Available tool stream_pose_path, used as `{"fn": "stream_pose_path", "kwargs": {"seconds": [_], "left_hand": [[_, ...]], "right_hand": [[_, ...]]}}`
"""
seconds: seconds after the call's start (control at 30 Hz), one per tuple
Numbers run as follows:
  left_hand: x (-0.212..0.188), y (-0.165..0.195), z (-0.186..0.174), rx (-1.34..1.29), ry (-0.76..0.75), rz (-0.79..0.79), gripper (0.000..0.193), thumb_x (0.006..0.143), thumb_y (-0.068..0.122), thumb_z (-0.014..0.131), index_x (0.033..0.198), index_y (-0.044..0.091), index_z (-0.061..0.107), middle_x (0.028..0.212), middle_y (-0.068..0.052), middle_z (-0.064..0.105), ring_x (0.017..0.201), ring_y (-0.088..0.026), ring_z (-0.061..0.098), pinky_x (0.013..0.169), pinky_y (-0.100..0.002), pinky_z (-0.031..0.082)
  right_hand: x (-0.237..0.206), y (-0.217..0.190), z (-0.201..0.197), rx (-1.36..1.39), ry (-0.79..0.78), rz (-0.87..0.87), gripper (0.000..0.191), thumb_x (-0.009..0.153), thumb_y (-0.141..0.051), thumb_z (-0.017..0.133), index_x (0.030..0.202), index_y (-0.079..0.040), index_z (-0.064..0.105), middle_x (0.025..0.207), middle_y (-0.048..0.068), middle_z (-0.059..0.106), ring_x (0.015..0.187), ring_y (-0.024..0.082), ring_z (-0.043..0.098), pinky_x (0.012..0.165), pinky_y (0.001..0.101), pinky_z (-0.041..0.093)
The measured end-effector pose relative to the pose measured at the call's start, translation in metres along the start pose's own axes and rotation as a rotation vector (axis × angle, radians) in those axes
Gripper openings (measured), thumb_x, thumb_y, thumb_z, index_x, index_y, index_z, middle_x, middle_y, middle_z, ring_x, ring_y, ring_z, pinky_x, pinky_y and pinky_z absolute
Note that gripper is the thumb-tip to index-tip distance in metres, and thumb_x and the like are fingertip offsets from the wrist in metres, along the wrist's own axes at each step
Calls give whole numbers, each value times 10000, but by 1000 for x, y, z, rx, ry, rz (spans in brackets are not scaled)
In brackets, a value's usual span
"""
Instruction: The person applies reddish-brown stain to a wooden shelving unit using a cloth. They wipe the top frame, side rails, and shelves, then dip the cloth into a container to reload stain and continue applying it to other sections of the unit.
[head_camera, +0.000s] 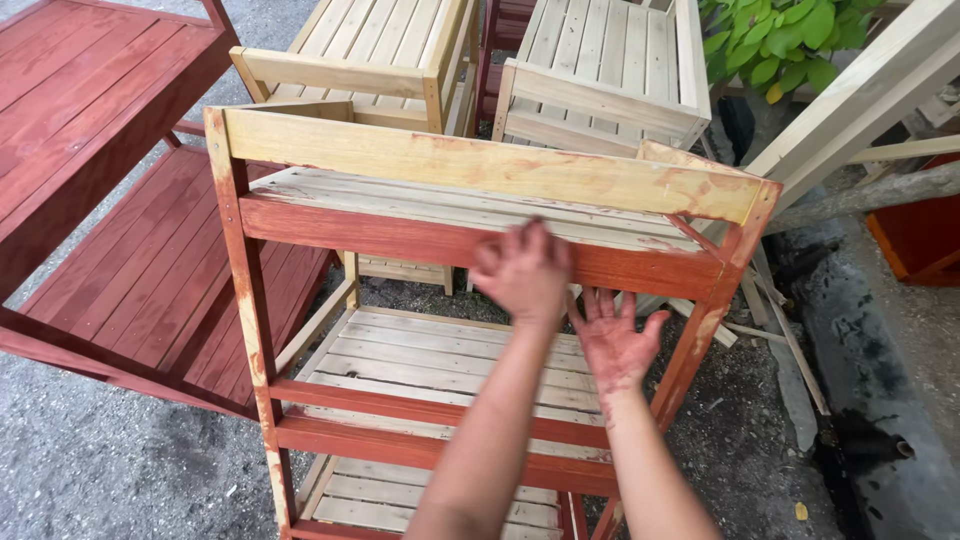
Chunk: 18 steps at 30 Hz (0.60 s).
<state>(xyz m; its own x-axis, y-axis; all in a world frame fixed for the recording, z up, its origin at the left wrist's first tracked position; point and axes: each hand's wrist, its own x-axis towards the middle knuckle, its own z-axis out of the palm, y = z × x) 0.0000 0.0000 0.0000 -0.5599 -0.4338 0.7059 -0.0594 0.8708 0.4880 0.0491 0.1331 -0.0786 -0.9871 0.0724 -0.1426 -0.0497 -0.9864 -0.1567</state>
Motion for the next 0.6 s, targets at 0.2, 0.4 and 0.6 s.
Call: {"fn": "stream_pose_path", "kwargs": {"seconds": [0.2, 0.4, 0.6], "left_hand": [[-71, 111, -11, -83, -443, 606, 344, 802, 264, 684, 1143, 218, 669, 1242, -49, 591, 1202, -347, 509, 872, -635, 418], [-46, 48, -3, -317, -471, 760, 355, 716, 334, 689, 1053, 221, 695, 1183, -41, 613, 1229, -373, 510, 932, -646, 414], [48, -136, -34, -147, 21, 751, 276, 752, 354, 779, 987, 225, 711, 1010, -3, 608, 1064, -354, 550, 777, -502, 396]], "right_hand": [[-1, -7, -7, -353, -126, -97, 628, 1053, -521, 475, 1557, -181, 317, 1663, 72, 335, 1516, 306, 322, 1284, 578, 279], [-12, -36, -7, -322, -106, -142, 801, 975, -664, 362, 1546, -103, 394, 1642, 188, 356, 1475, 372, 405, 1207, 551, 310], [-14, -17, -9, -250, 116, 7, 718, 1025, -667, 370, 1313, -41, 571, 1472, 204, 573, 1378, 383, 523, 1134, 555, 407]]}}
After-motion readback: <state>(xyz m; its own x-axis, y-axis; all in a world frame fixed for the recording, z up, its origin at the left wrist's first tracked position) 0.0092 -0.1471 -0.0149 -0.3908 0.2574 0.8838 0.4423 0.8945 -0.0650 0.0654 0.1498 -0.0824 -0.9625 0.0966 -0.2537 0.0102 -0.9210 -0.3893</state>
